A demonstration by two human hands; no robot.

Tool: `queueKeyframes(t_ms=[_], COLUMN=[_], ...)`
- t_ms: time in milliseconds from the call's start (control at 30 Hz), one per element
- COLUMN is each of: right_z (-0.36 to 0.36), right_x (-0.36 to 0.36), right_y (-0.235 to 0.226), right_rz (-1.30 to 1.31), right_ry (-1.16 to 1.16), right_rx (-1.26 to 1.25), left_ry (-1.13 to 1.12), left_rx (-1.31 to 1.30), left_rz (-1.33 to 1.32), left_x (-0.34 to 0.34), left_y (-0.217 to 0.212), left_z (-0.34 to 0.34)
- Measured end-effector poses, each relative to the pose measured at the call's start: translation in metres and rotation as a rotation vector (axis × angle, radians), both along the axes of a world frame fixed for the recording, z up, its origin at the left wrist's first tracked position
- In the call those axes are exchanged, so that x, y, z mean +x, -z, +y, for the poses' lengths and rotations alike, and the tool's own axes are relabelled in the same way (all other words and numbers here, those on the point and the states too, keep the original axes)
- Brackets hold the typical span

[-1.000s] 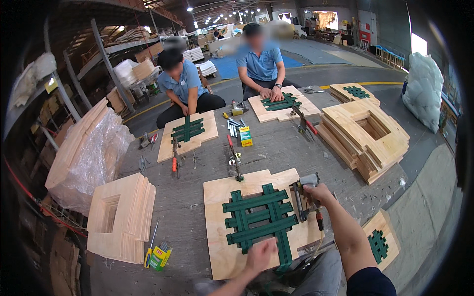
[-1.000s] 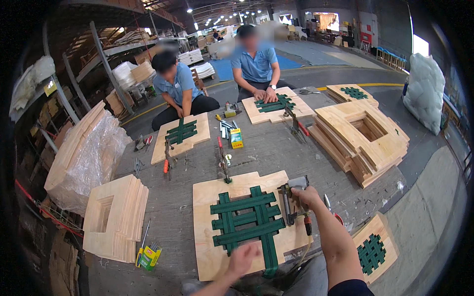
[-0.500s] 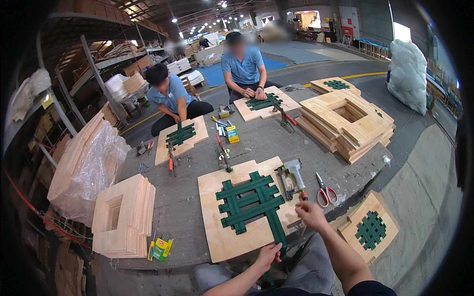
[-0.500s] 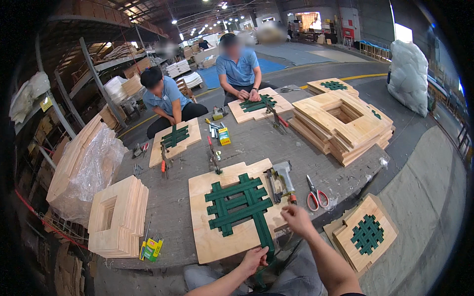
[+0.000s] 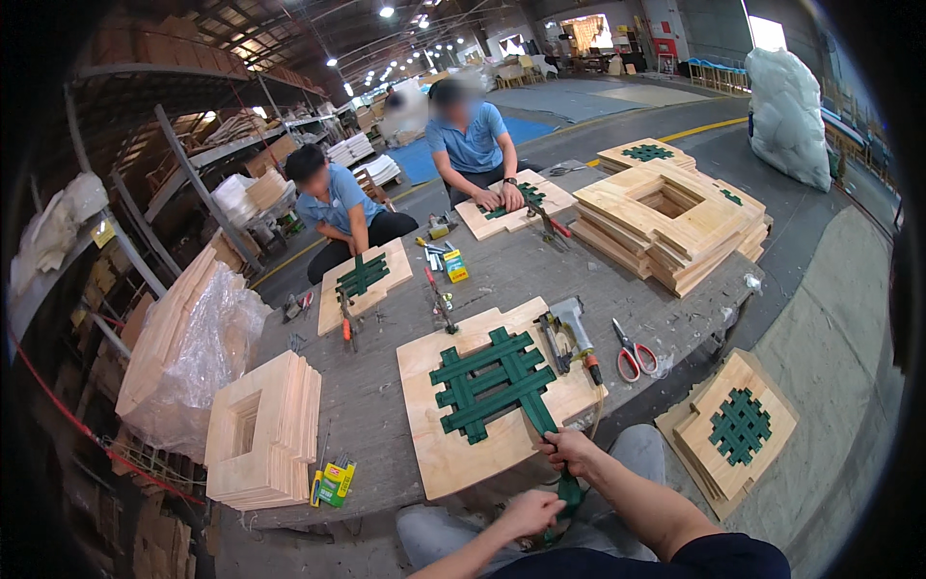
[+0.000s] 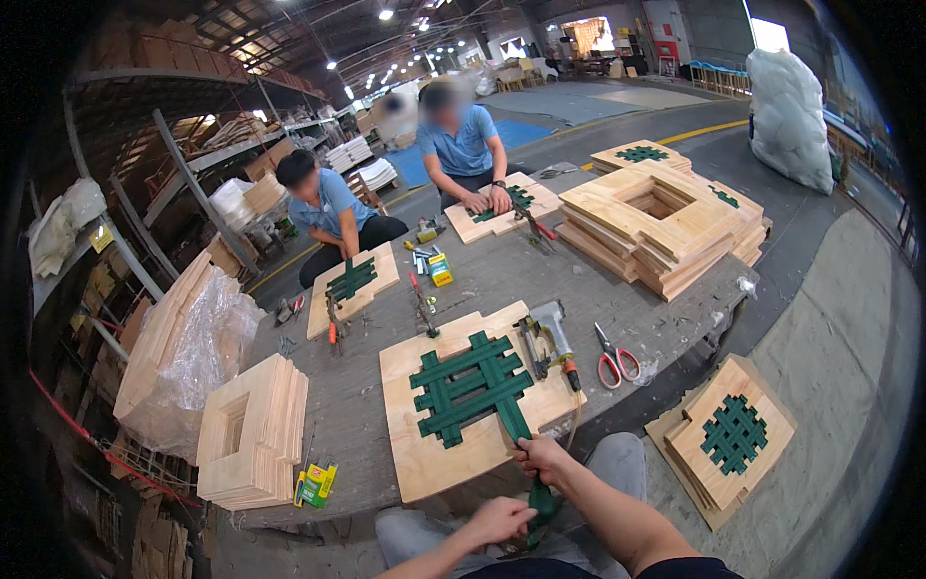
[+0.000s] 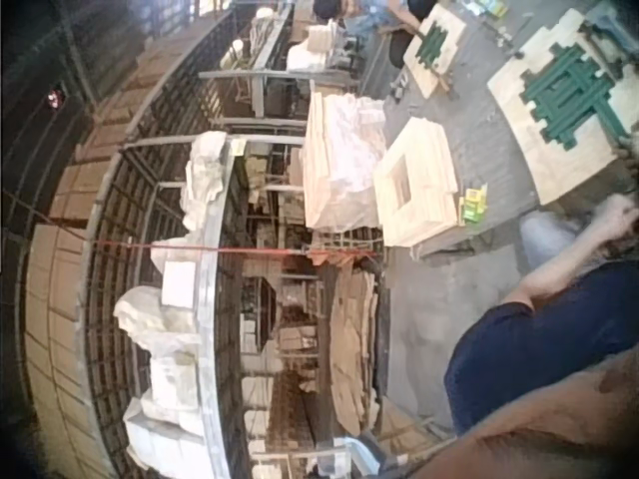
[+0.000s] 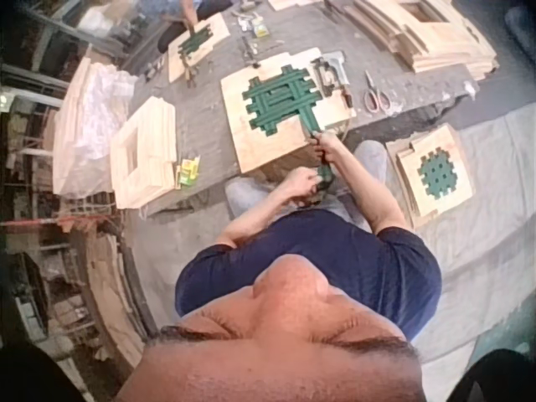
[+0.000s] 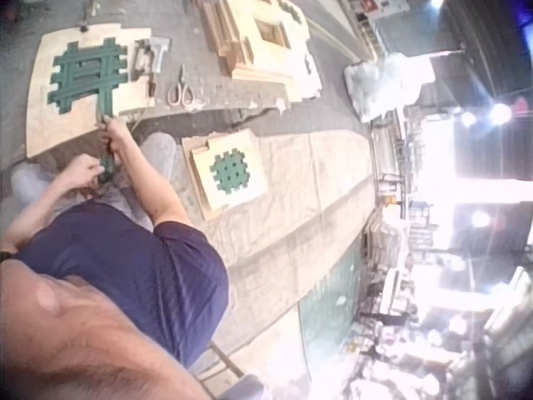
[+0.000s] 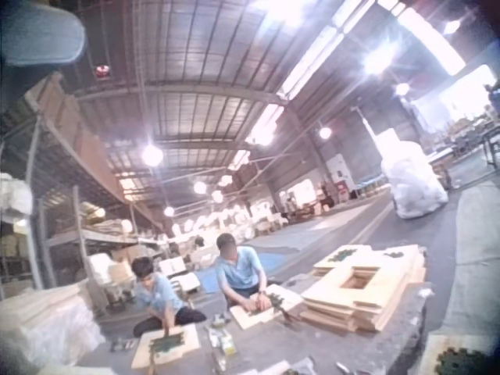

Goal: The person weaves green plastic strips into a grid pattern on a square wooden board. They use a staple gun to secure the strips at intersections and trim excess material with scissors. The person completes one woven panel and places it on a stack of finished units.

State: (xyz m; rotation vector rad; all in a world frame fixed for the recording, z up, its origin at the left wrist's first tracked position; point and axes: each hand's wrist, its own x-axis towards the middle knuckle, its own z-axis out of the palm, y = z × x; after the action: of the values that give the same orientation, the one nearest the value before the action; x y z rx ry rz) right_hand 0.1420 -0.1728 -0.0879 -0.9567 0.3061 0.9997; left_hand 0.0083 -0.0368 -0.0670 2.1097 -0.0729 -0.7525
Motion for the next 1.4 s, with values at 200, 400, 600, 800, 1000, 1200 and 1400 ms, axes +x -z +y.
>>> queueKeyframes(t_ms=[200, 400, 600, 800, 1000, 1200, 1400], right_z=[-0.01, -0.031, -0.025, -0.038, -0.045, -0.053, -0.055], right_x=[-0.04, -0.061, -0.084, -0.095, -0.101, -0.103, -0.104], right_y=[-0.005, 0.013, 0.022, 0.016, 0.006, 0.013, 0.008], right_rz=[-0.256, -0.503, -0.655, -0.747, -0.734, -0.709, -0.694], right_ry=[0.095, 0.108, 0.076, 0.078, 0.015, -0.015, -0.068], right_rx=[-0.299, -0.472, -0.551, -0.562, -0.614, -0.615, -0.612], left_ry=[-0.059, 0.301, 0.206, 0.254, 0.308, 0.326, 0.321], left_rx=[0.446, 0.475, 0.481, 0.499, 0.54, 0.505, 0.536], left_rz=[-0.862, -0.883, -0.956, -1.016, -1.057, -1.104, -1.112], left_x=[0.05, 0.085, 0.096, 0.098, 0.097, 0.099, 0.1], left_y=[-0.015, -0.002, 0.008, 0.015, 0.018, 0.02, 0.022], left_z=[0.022, 0.02, 0.021, 0.022, 0.024, 0.021, 0.025])
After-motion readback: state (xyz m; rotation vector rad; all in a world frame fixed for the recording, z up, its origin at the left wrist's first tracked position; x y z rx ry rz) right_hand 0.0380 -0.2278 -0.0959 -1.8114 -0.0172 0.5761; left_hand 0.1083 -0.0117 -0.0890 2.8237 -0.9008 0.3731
